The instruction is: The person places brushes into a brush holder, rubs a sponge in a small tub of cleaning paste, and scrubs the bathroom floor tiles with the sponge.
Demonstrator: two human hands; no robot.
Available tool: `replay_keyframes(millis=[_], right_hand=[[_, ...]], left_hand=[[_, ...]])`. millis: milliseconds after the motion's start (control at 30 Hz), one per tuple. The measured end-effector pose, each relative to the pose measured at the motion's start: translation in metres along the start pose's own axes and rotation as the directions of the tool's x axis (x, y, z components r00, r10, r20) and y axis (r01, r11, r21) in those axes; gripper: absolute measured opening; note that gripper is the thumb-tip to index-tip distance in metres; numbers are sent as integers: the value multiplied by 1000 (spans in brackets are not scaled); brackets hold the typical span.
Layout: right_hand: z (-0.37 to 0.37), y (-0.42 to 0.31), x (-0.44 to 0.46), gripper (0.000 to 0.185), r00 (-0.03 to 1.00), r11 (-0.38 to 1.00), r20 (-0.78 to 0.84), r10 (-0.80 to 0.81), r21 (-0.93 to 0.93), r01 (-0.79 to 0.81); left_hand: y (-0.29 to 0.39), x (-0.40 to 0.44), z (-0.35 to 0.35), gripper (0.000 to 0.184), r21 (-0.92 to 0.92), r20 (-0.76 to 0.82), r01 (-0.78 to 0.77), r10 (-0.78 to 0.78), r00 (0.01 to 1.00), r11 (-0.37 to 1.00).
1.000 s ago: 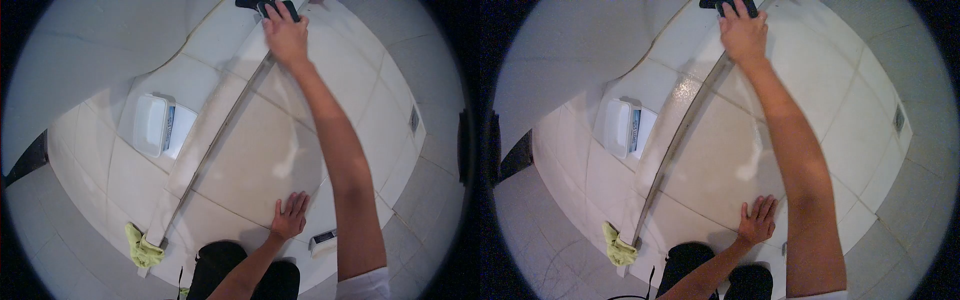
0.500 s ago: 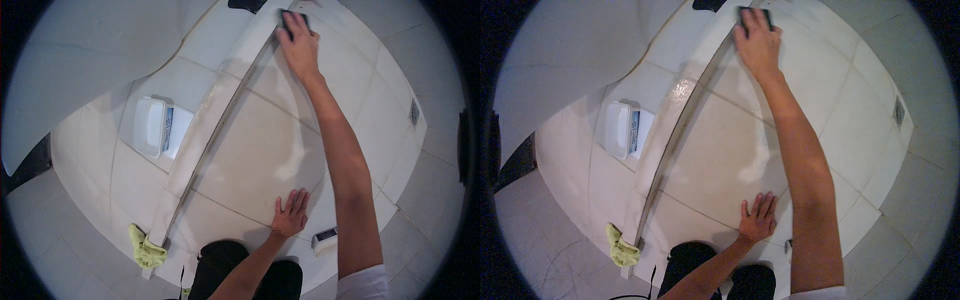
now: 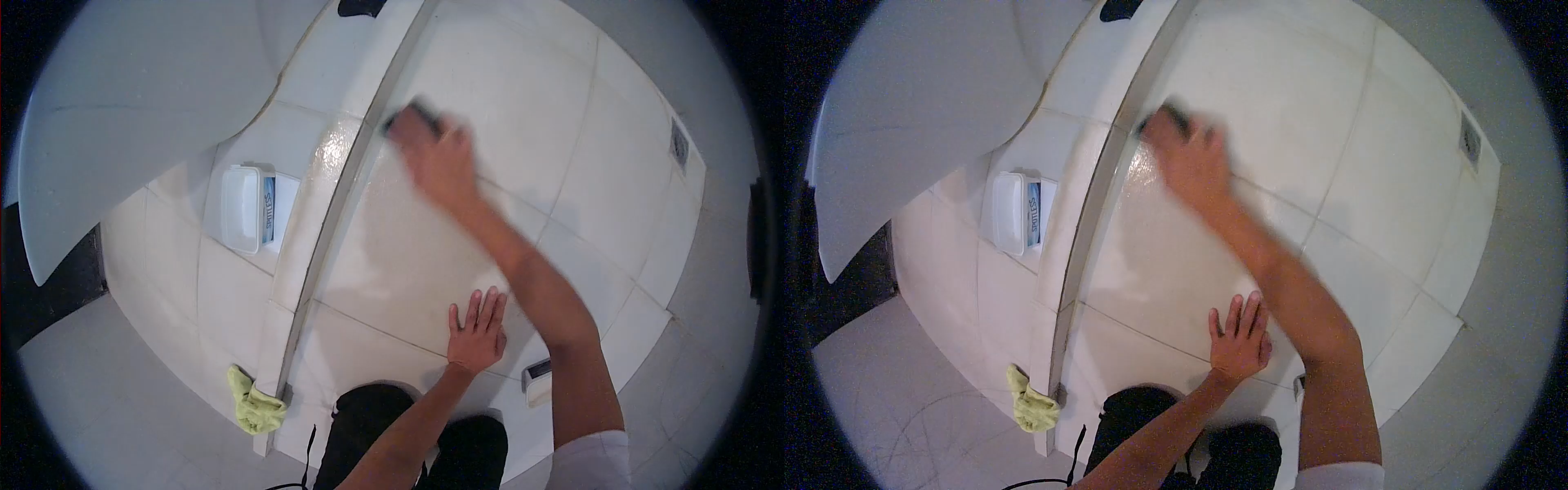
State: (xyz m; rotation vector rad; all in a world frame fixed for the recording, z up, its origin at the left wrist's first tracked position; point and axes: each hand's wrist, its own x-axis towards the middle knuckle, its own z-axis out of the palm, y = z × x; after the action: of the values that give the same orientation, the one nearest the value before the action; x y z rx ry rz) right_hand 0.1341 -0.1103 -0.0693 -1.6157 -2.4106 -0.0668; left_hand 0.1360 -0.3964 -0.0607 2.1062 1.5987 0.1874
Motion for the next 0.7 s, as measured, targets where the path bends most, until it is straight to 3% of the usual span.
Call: replay_keyframes(millis=[33,67,100,167,200,267,300,333,367,400,433,500,533,600,633,700], right_hand=[[-6,25,26,39,986,986,-1,165,-22,-165],[2,49,36,39,955,967,-187,231,-65,-247],[2,53,39,38,928,943,-205,310,-56,-327],[8,28,27,40,940,952,-177,290,-46,-303],[9,6,12,41,959,961,-125,253,146,-235],[7,-58,-36,43,995,887,-49,83,459,-52],[4,-75,-57,45,999,816,-34,-40,575,52],[-4,-64,-60,45,999,825,-30,-32,564,43],[-9,-51,-61,42,982,840,-102,-161,507,191],[-15,-38,-61,40,942,831,-164,-292,444,335],[-16,-11,-52,40,989,850,-131,-74,511,131],[-25,62,-55,40,987,975,-156,28,224,8],[-39,95,-72,41,988,989,-118,100,124,-86],[-68,133,-140,49,957,956,-64,285,93,-278],[-78,150,-178,52,928,928,33,370,19,-371],[-103,181,-255,52,912,911,7,411,11,-411]], left_hand=[[2,4,-5,60,38,-12,13,-12,1000,999],[1,4,-3,59,9,-65,6,-5,998,1000],[-1,6,-2,59,20,-70,2,-1,998,1000],[2,2,-2,64,52,-41,27,-25,999,998],[3,2,-3,64,46,-38,23,-21,999,999],[1,1,-6,65,41,356,57,-68,932,998],[3,-1,0,65,28,358,50,-56,932,998],[1,-1,6,65,-42,208,47,-37,977,998],[-3,-1,11,65,-104,50,31,-25,998,994],[-1,-2,2,63,49,215,57,-66,974,997],[2,0,-2,63,52,216,52,-62,974,997],[2,6,-6,62,74,-60,8,-3,998,997],[1,6,-7,62,78,-54,6,-2,999,997],[3,7,-9,60,51,-58,2,1,998,999],[5,7,-9,60,39,-54,4,-2,999,999],[4,8,-9,61,51,-63,5,-2,998,999]])
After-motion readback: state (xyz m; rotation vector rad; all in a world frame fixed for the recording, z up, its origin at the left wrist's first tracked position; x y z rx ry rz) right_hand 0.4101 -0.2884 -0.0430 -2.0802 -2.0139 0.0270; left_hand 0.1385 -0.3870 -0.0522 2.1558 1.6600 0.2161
